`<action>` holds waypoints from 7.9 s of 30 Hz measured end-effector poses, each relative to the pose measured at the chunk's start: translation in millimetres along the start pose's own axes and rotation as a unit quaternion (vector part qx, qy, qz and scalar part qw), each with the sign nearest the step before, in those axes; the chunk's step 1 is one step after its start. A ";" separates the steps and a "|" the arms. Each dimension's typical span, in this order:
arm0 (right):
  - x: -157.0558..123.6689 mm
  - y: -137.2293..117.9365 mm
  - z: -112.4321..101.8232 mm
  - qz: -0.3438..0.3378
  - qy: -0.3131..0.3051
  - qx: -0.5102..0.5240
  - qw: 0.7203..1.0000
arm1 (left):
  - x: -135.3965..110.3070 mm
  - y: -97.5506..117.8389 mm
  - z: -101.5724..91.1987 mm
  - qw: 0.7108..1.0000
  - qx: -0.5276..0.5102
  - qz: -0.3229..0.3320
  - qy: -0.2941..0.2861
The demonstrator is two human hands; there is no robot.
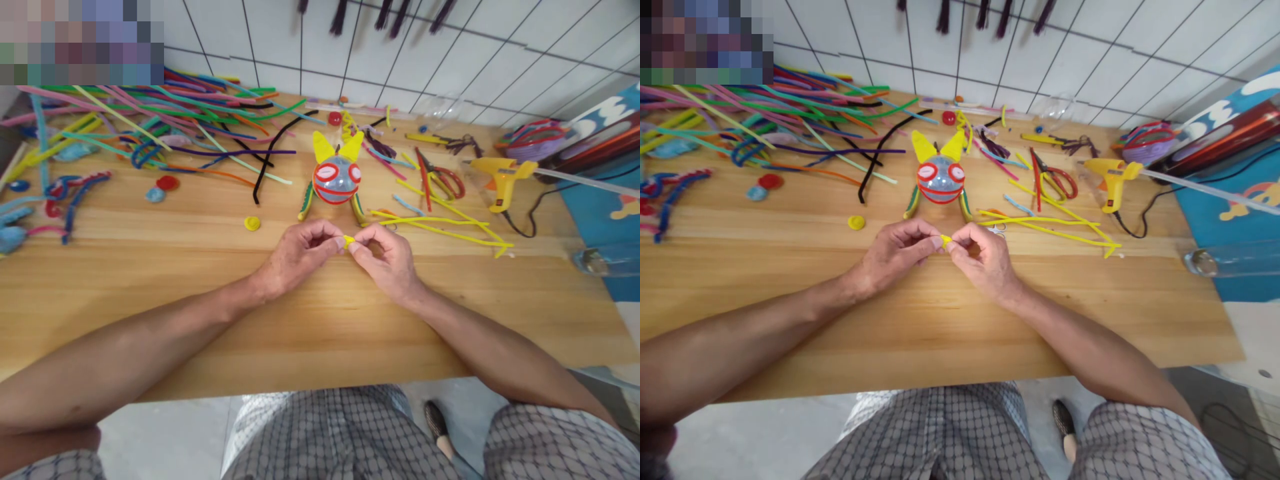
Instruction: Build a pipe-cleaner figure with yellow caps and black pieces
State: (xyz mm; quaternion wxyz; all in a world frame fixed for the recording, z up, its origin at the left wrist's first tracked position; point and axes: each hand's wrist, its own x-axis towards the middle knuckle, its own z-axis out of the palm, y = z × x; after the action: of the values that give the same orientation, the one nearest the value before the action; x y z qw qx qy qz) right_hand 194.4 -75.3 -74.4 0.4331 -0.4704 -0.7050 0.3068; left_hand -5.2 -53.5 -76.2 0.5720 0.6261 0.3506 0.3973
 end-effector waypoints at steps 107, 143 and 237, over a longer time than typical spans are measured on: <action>-3.9 6.2 1.7 0.081 -0.025 0.094 0.992 | -1.5 -1.2 2.9 1.000 0.008 -0.006 0.027; -6.1 2.8 -0.9 0.056 -0.035 0.089 0.994 | -9.1 -9.4 7.0 0.990 0.118 0.073 0.028; -2.0 5.6 -6.7 0.023 -0.079 0.144 0.986 | -10.2 -2.5 2.1 0.991 0.133 0.024 -0.016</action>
State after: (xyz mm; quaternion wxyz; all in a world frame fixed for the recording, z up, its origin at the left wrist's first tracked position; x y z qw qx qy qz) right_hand 203.0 -74.9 -76.8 0.4316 -0.3939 -0.6745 0.4512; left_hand -7.8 -63.3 -79.7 0.4800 0.7110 0.3759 0.3504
